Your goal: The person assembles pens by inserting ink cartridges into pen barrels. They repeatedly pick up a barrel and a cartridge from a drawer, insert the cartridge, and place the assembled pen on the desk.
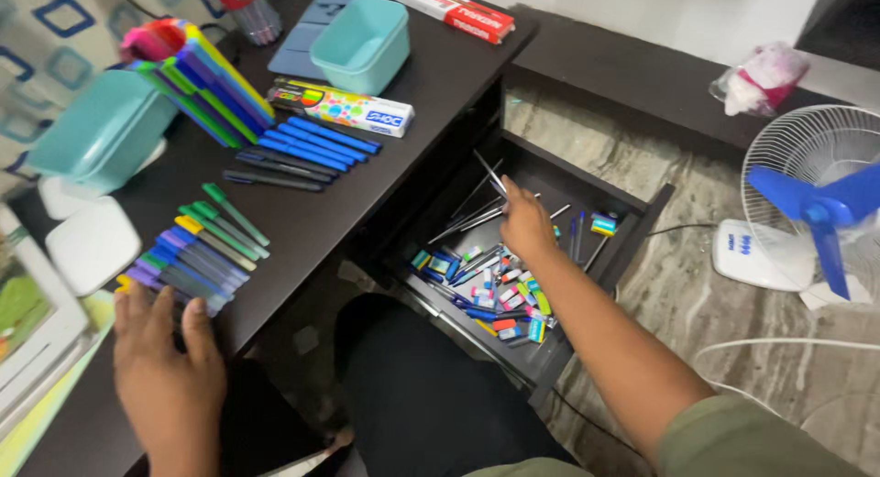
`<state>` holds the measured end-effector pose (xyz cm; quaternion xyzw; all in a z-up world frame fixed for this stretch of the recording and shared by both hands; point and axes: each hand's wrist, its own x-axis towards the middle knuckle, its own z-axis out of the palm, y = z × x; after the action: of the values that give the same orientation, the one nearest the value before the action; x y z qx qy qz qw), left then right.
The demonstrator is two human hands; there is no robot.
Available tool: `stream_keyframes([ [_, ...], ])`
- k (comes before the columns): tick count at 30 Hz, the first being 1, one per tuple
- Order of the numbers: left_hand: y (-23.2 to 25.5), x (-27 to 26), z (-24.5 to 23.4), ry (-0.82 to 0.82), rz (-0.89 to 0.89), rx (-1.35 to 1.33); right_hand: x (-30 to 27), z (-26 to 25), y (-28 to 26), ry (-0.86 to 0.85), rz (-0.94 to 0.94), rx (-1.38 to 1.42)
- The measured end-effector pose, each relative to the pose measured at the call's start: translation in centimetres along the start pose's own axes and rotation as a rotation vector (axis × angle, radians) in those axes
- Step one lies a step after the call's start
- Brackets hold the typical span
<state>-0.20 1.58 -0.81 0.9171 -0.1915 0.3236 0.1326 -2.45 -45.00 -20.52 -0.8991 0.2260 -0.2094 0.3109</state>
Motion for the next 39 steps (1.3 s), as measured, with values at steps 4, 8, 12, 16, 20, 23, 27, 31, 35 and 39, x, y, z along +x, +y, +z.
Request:
stream_keyframes([
  [4,-0.5,-0.4,0.4,-0.001,-0.001,-0.009,1.1,1.5,2.2,0.131,0.248,0.011],
  [8,0.1,0.4,0.2,0.022,0.006,-0.015,0.0,1.0,2.7,0.112,0.402,0.080],
  [12,3.1,0.0,-1.1,0.088,0.118,-0.064,-6.2,-3.1,0.5,0.174,0.296,0.001],
  [16,9.3,-1.8,-1.5,0.034,0.104,-0.246,-11.0,-6.5,-0.3,0.154,0.264,0.187],
  [20,16.6,-4.1,0.1,-0.161,0.089,-0.524,-11.1,-7.3,-3.3,-0.006,0.201,0.259],
  [23,18.7,-5.4,2.2,-0.334,0.050,-0.753,-12.8,-7.3,-7.0,-0.128,0.297,0.431],
  [27,19.7,-8.6,4.9,-0.679,-0.311,-1.044,-16.3,-8.1,-11.7,-0.184,0.289,0.718],
  [31,18.6,-11.1,6.4,-0.832,-0.194,-1.174,-19.5,-8.8,-15.5,-0.268,0.450,1.118],
  [35,16.9,-11.9,7.3,-0.795,-0.085,-1.184,-20.8,-8.6,-16.4,-0.242,0.013,0.898],
  [39,16.6,-11.7,7.7,-0.983,-0.357,-1.183,-19.2,-8.4,-15.1,-0.407,0.162,0.865],
])
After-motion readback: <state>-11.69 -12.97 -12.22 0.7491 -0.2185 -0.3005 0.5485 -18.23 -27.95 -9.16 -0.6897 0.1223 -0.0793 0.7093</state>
